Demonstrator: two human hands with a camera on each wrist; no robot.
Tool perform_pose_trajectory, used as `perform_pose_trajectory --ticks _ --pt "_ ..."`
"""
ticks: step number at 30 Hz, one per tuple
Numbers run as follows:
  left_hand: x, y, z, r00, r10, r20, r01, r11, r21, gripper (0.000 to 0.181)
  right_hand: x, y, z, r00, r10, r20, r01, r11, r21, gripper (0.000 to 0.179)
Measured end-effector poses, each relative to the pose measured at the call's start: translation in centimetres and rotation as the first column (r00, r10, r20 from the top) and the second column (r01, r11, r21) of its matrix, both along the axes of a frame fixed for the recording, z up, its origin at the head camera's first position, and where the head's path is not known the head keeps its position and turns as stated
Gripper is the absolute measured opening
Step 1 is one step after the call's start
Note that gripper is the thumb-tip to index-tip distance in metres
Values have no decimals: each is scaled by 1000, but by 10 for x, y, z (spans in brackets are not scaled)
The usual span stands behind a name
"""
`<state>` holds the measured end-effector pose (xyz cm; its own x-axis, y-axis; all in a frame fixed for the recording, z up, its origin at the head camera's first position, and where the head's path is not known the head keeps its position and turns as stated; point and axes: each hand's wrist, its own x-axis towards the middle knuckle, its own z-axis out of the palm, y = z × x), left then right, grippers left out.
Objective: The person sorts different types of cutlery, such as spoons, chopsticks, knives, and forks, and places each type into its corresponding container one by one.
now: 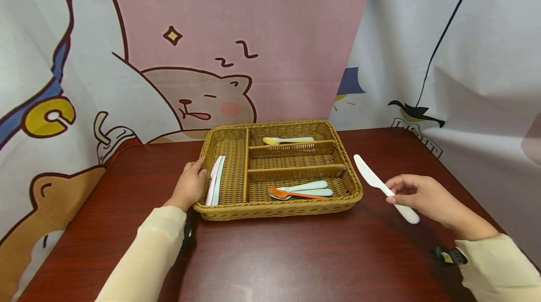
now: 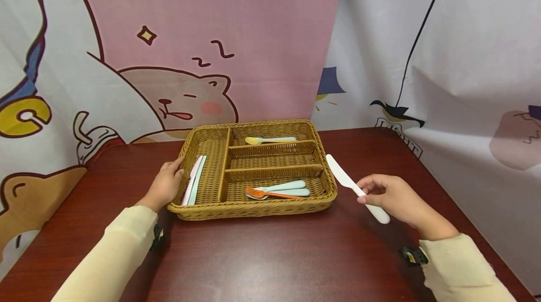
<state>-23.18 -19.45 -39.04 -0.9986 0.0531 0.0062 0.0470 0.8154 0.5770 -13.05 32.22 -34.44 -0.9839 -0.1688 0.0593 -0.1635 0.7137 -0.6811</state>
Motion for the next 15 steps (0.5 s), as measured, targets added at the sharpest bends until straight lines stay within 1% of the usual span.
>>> perform_pose_trajectory --ticks 5,8,12,15 --pt "1 0 1 1000 0 -1 0 1000 0 50 -6 -16 4 999 -19 41 22 998 -60 30" --pt "1 0 2 1000 -1 1 1 1000 -1 50 -10 -26 6 998 -32 50 36 996 -87 33" --pt "1 0 2 1000 -1 -2 1 1000 8 50 -16 -39 10 996 -59 68 68 990 -125 36" --pt "3 1 3 1000 0 -16 1 1000 19 50 -19 -48 12 993 -81 89 95 983 -157 37"
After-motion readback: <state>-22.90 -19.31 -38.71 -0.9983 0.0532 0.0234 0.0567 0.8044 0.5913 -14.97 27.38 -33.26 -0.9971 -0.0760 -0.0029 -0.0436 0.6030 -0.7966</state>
